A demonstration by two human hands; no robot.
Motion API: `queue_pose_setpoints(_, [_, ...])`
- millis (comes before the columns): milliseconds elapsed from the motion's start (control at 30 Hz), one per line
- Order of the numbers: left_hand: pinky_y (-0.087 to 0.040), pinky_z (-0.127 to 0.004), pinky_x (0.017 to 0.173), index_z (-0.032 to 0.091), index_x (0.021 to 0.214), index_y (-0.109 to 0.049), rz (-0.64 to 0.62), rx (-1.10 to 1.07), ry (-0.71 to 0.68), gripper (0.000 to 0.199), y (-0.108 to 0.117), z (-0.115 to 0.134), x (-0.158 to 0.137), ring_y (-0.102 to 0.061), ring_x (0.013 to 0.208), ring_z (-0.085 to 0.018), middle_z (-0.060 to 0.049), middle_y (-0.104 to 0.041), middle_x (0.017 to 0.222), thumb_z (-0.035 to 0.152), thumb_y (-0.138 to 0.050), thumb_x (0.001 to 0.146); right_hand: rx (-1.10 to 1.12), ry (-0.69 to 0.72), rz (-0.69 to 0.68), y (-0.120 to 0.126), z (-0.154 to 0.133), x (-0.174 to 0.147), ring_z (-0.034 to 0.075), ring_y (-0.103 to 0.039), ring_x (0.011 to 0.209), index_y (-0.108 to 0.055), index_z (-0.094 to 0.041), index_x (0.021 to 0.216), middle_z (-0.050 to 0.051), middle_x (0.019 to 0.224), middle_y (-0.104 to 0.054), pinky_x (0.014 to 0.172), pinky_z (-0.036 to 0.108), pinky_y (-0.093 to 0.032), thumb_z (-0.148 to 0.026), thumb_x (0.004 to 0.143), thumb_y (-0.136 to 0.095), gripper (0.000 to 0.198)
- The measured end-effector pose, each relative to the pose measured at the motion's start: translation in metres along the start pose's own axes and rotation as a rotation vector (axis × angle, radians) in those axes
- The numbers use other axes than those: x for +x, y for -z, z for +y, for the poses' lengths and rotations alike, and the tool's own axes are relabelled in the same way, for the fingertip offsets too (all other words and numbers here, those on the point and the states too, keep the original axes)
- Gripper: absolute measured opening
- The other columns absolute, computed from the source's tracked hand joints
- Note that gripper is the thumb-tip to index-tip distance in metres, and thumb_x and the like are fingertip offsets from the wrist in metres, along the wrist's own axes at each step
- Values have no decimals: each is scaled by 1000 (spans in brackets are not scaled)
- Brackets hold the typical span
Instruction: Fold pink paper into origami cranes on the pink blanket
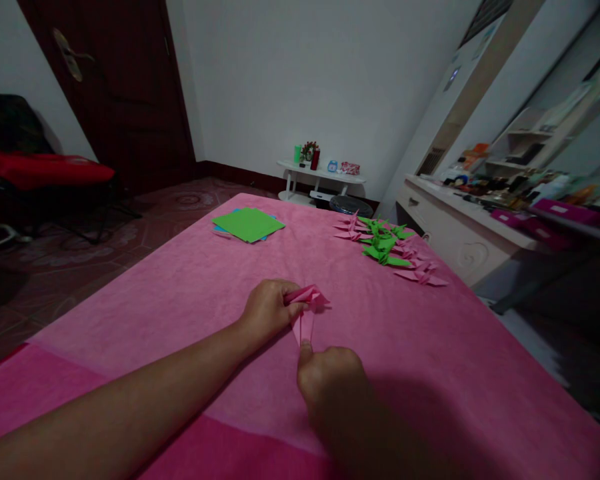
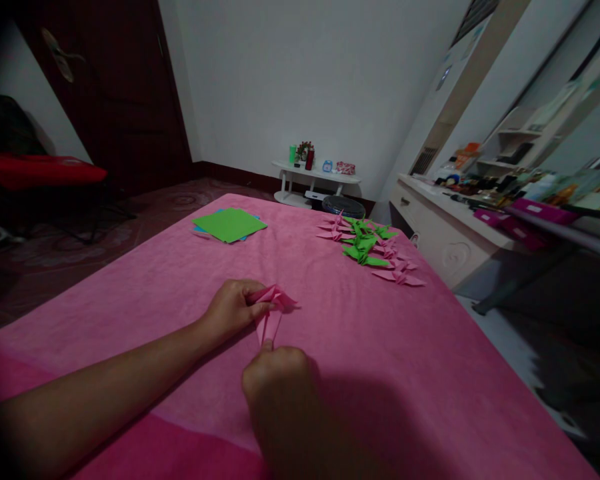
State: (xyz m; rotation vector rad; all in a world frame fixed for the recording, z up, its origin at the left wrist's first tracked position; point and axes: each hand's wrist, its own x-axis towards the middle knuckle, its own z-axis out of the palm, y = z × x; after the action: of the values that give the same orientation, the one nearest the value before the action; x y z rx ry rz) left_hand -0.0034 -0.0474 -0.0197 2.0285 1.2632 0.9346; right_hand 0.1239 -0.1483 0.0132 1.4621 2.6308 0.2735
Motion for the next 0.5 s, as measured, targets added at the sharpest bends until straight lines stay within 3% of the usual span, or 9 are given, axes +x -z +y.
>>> queue_pose_setpoints(100, [-19,-22,47,15,60,-61,-1,28,-15,24,-1,-6,0,-37,50,-8,3,-45,52,34,-59,74,-25,-18,56,-7,-2,-1,18,-53,40,-66,-6,94,7,51,-61,38,30,-23,5,69,-48,32])
queue_pose_setpoints(233, [-16,-22,46,14,57,-56,11,32,2,26,-2,-11,1,-30,49,-7,5,-37,51,34,-59,73,35,-75,223,-14,1,-5,21,-57,58,-65,-12,79,10,68,-63,46,30,-33,4,65,-50,26])
queue_pose_setpoints(400, [-15,-22,46,14,57,-55,10,20,3,25,-2,-11,1,-29,49,-7,5,-34,51,33,-60,72,380,-142,359,-17,23,-10,19,-53,72,-60,-17,73,6,78,-58,63,29,-41,1,66,-45,24])
queue_pose_setpoints(500, [-15,-22,47,14,55,-55,27,-33,36,26,-3,-11,0,-29,49,-7,5,-34,51,34,-61,70,498,-199,438,-25,41,-8,18,-52,78,-61,-16,81,7,81,-56,71,29,-41,1,70,-41,29])
